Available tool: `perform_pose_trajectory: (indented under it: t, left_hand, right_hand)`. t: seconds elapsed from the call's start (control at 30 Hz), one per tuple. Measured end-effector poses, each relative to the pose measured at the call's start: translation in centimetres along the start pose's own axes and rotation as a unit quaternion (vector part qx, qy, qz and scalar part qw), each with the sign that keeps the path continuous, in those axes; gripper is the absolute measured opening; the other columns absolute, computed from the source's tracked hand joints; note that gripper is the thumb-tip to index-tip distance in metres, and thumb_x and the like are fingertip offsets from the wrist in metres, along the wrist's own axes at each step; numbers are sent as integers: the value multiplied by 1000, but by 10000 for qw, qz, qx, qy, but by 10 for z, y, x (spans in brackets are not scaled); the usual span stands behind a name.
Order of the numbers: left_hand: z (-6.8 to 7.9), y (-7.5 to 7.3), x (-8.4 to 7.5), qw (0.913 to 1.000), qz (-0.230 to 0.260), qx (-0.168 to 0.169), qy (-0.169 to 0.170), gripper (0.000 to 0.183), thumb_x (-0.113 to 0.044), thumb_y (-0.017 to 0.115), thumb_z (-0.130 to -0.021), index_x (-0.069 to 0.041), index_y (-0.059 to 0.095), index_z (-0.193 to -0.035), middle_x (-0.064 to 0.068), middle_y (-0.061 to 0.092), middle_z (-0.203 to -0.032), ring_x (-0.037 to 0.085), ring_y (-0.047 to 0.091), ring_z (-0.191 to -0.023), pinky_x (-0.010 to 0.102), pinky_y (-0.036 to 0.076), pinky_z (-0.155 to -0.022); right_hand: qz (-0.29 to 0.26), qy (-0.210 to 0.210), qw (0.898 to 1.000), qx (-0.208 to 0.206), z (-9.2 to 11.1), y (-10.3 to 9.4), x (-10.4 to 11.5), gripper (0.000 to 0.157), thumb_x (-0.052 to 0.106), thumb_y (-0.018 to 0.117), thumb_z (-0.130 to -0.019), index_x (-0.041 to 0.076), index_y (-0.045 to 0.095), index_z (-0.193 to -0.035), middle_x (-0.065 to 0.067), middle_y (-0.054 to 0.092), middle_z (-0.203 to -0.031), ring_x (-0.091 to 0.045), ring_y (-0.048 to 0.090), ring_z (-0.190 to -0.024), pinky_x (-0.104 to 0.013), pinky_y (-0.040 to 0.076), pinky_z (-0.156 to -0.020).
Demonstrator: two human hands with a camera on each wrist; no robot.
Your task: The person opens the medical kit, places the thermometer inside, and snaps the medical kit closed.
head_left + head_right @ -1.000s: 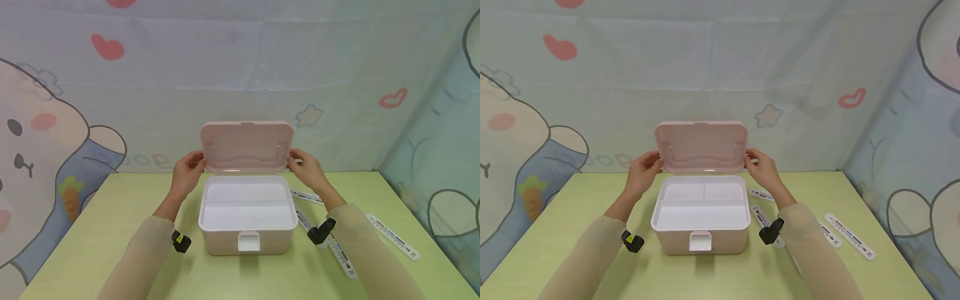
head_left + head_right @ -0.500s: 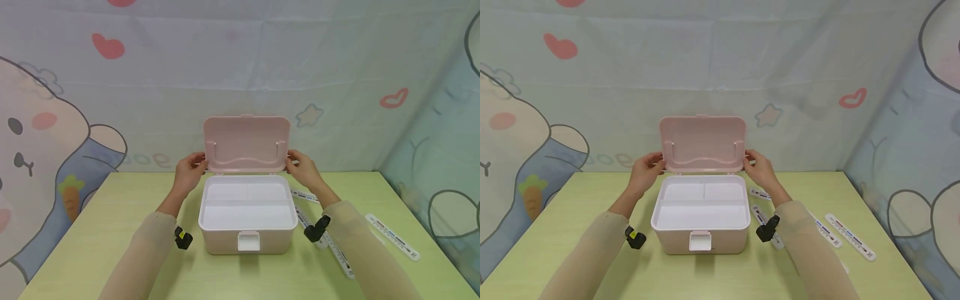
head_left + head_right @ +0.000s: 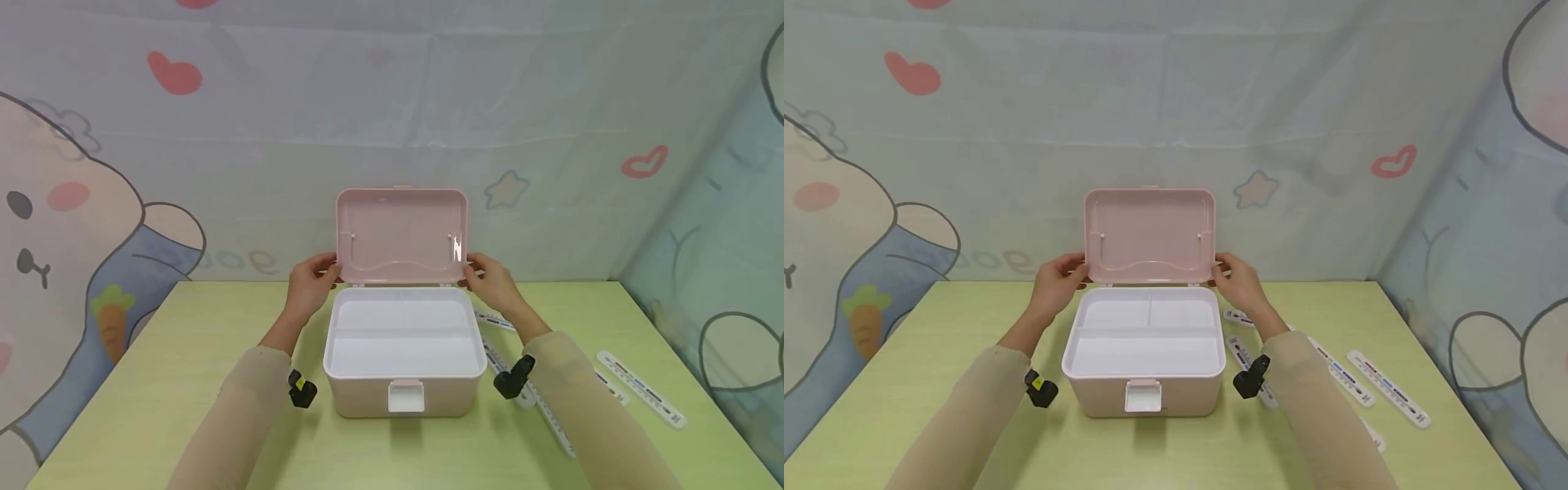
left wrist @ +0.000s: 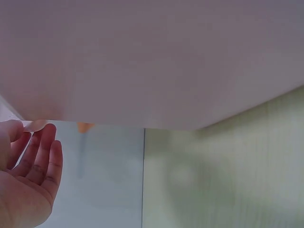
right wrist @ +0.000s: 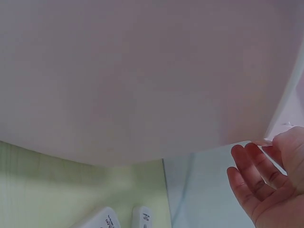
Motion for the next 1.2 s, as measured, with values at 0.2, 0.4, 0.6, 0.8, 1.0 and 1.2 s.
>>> perform_pose_trajectory:
  t: [0.2,0.4,0.6,0.8,1.0,1.2]
  left_hand:
    - [0,2,3,9999,-77,59,-83,31,-12,58,-90,-1,60,-118,18,66,-104,27,67,-83,28,58,-70]
    - [1,3,6,9997,-113,125,-163,32,-12,58,-89,0,60,-118,19,65,-105,30,67,-85,29,58,-70]
    - [2,4,8,9995,-183,189,-196,32,-14,58,-90,0,59,-119,19,65,-104,33,66,-87,25,57,-68]
    - [3,5,9,9993,-308,168,-143,31,-14,58,-90,0,60,-118,19,66,-102,26,68,-81,25,57,-67]
    - [3,5,10,9993,-317,163,-139,31,-14,57,-90,1,60,-117,21,65,-102,25,68,-81,26,58,-68]
    - [3,5,11,9985,-460,191,-232,32,-16,57,-90,0,60,-118,20,65,-103,25,68,-83,25,57,-68]
  right_hand:
    - [109,-7,9999,11,0,2,-2,38,19,43,-97,3,47,-131,-17,62,-103,-31,65,-92,-36,56,-77]
    - [350,-46,9994,-23,-1,5,-6,41,19,42,-96,0,46,-132,-17,63,-105,-29,65,-93,-37,56,-77]
    - [585,-8,9983,-23,0,6,-7,42,20,42,-96,-2,47,-131,-19,61,-109,-32,62,-97,-42,54,-80]
    - [721,105,9973,54,-2,6,-8,42,22,41,-96,0,47,-131,-19,60,-113,-33,59,-102,-44,52,-85]
    - [795,110,9967,112,-2,6,-7,41,22,40,-96,-1,48,-130,-19,60,-114,-34,57,-104,-45,51,-85]
    - [827,172,9962,192,-3,7,-9,40,22,39,-97,-1,50,-128,-18,60,-114,-33,55,-106,-46,50,-87]
Point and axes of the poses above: each hand's wrist, its own z-axis away from the middle knuckle, its own y-axis out of the palm, x = y × z, the point moved 1 cm from there along -z, towards the middle knuckle
